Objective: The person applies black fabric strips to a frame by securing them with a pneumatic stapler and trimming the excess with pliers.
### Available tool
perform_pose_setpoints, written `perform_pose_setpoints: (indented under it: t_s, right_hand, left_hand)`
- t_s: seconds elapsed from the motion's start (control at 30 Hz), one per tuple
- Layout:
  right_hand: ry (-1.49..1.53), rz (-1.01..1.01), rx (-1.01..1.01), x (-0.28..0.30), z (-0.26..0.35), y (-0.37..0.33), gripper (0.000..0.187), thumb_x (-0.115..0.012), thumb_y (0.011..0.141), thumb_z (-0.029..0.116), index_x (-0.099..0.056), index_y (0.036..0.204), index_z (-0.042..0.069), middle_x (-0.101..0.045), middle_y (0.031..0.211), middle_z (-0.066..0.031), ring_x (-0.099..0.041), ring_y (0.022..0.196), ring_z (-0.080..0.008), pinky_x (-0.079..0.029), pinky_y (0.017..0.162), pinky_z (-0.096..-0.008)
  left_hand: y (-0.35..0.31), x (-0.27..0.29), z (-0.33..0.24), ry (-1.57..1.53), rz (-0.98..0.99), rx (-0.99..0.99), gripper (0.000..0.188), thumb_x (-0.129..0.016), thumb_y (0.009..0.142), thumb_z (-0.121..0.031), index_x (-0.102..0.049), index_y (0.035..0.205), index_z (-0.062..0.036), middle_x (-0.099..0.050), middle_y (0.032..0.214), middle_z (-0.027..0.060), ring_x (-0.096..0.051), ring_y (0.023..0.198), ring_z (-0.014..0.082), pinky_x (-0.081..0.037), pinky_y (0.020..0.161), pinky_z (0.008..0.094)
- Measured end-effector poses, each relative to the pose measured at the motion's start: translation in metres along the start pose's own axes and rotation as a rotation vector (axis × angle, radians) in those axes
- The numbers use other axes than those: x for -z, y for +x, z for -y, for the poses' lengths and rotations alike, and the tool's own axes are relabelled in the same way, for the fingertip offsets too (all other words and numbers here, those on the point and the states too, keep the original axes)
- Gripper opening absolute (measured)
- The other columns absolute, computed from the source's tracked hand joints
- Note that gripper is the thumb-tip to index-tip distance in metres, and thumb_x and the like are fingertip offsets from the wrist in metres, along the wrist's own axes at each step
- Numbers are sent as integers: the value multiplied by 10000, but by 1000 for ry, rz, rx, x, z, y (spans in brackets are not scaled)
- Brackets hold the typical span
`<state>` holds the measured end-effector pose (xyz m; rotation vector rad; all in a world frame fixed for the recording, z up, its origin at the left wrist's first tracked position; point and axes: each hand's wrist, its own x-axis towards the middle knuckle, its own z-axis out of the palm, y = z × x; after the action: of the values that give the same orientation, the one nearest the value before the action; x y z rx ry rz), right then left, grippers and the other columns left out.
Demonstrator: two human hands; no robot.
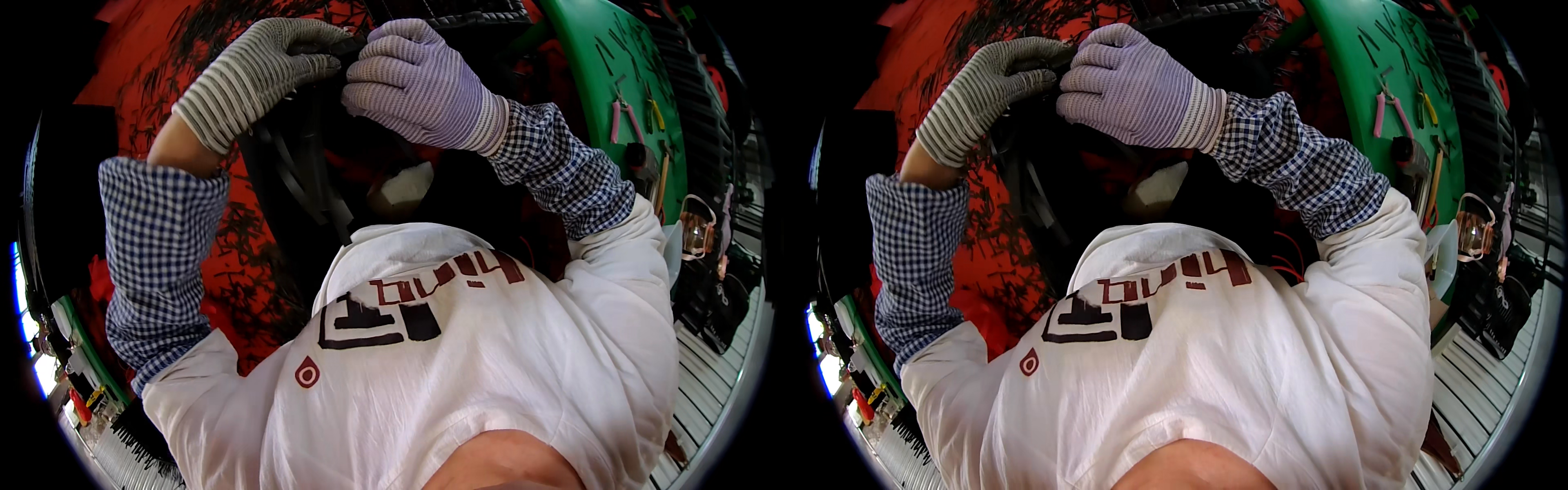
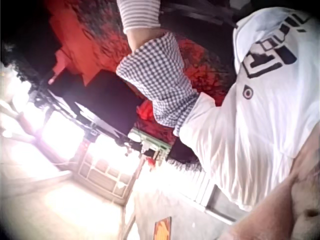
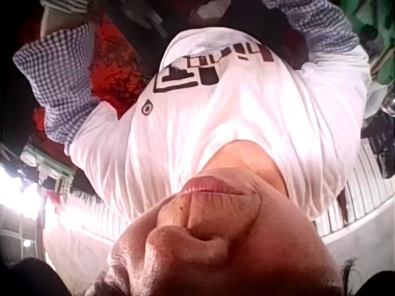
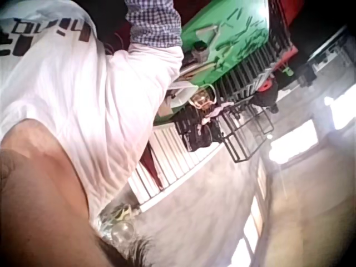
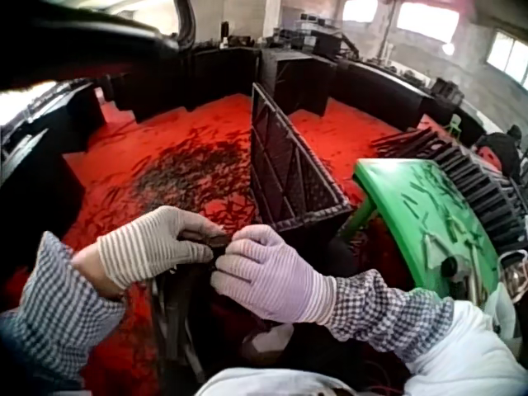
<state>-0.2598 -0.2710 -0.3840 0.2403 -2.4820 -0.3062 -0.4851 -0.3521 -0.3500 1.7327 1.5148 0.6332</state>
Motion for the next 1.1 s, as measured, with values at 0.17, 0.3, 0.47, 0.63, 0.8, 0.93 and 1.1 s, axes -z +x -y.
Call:
perform_pose_setpoints:
  t_s: [0.17, 0.3, 0.47, 0.63, 0.8, 0.93, 1.1]
  right_hand:
    - [461, -310, -210, -2, 6, 6, 243, -697, 879, 80, -645, 1112, 38, -624, 971, -98, -602, 860, -290, -499, 759, -384]
    - [435, -282, -173, -3, 4, 15, 254, -689, 883, 74, -659, 1135, 74, -614, 996, -65, -575, 868, -255, -466, 796, -387]
    - [242, -173, -49, -4, 13, 18, 325, -683, 856, 105, -682, 1178, 148, -589, 962, -32, -552, 870, -208, -431, 826, -372]
    - [208, -176, 12, -5, 21, 18, 322, -696, 800, 106, -705, 1119, 151, -580, 1001, -31, -559, 917, -206, -433, 880, -395]
    - [243, -212, 12, -7, 9, 11, 306, -687, 804, 92, -699, 1108, 127, -580, 998, -40, -566, 908, -214, -450, 905, -436]
    - [533, -216, -196, 2, 0, 18, 256, -674, 859, 73, -699, 1113, 97, -596, 978, -71, -571, 892, -228, -476, 796, -359]
    - [320, -47, -89, 14, 7, 41, 265, -664, 851, 65, -683, 1115, 79, -579, 1026, -76, -546, 842, -237, -482, 732, -353]
  left_hand:
    - [1, 4, 15, -60, 88, -67, 443, -679, 926, -228, -614, 1311, -18, -696, 1168, 104, -654, 1092, 198, -511, 987, 317]
    - [-7, 7, 15, -26, 140, 6, 472, -692, 909, -239, -604, 1321, -25, -694, 1141, 94, -657, 1054, 185, -513, 965, 307]
    - [-9, 6, 29, -29, 77, 4, 511, -714, 886, -243, -591, 1337, -37, -688, 1163, 90, -658, 1064, 196, -521, 972, 319]
    - [-18, 7, 33, -178, 159, -31, 505, -694, 902, -258, -584, 1352, -56, -671, 1218, 86, -649, 1103, 205, -517, 994, 318]
    - [-8, 14, 21, -270, 170, 43, 437, -632, 952, -212, -577, 1363, -74, -641, 1280, 107, -625, 1170, 234, -505, 1027, 330]
    - [-2, 29, 56, -12, 227, -664, 379, -540, 977, -80, -584, 1353, -87, -550, 1409, 144, -557, 1283, 259, -479, 1073, 350]
    - [-13, 21, 40, 84, 57, -454, 279, -593, 965, -102, -652, 1231, -40, -656, 1191, 141, -640, 1065, 243, -528, 930, 333]
